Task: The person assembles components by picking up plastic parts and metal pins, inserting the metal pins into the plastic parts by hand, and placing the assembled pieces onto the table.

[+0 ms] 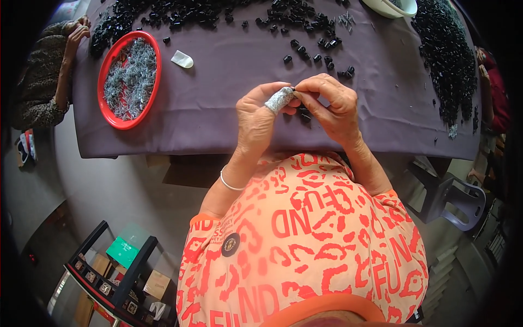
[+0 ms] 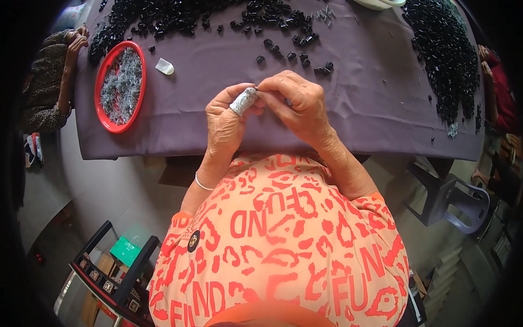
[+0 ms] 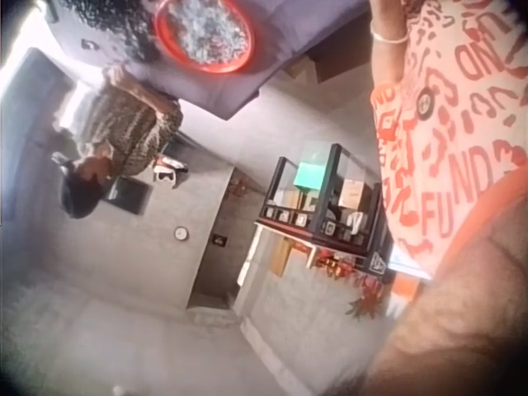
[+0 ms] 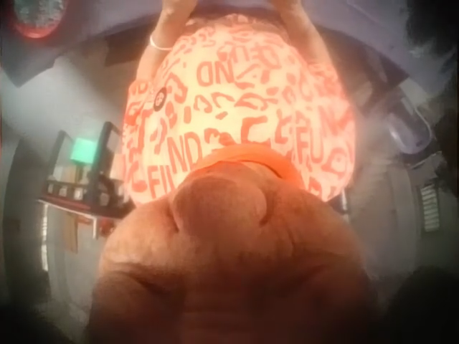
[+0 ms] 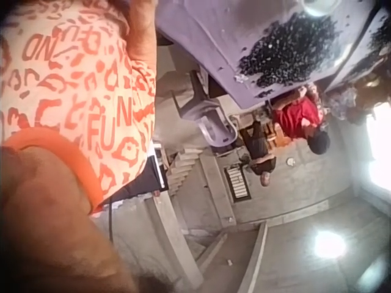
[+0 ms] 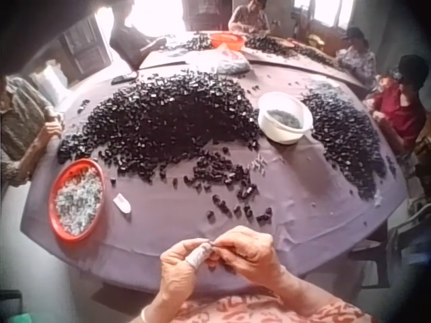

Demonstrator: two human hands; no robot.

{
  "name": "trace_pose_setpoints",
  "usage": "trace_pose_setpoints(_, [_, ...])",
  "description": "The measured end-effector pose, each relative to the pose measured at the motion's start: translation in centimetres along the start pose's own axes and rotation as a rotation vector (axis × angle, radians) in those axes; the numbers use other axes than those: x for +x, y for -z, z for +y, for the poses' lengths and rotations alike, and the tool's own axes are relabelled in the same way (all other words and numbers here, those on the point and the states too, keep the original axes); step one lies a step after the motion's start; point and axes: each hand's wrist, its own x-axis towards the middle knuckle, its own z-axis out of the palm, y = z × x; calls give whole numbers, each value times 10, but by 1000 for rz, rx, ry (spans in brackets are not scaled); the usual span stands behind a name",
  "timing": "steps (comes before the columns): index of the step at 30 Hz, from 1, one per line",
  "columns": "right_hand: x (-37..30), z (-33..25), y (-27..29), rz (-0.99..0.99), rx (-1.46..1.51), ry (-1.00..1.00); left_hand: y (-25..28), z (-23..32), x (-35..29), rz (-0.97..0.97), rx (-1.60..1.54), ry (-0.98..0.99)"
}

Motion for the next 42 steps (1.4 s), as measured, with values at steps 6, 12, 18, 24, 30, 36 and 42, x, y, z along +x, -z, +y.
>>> trace_pose_setpoints(6, [2,-1,1,8,70,-45,0,1,4,9,-128,62])
trace_pose_setpoints(12, [2,7,-6,11,-48,49,2,0,4,22,-110,87])
trace_pose_setpoints(18, [16,6,-2,-73,37,-24,17,0,8,-3,-257,86])
trace_pose_setpoints(24, [46,43,-3,-70,-603,224,34,2,11,-87,-431,37])
trace_pose_setpoints(30, [52,56,-2,-91,-721,353,38,1,12,-67,-423,86])
trace_pose_setpoints(36, [30,26,8,-34,251,-267,28,8,11,-51,-383,100])
trace_pose_setpoints(42, [11,19,17,42,806,-379,7,12,9,-94,-357,87])
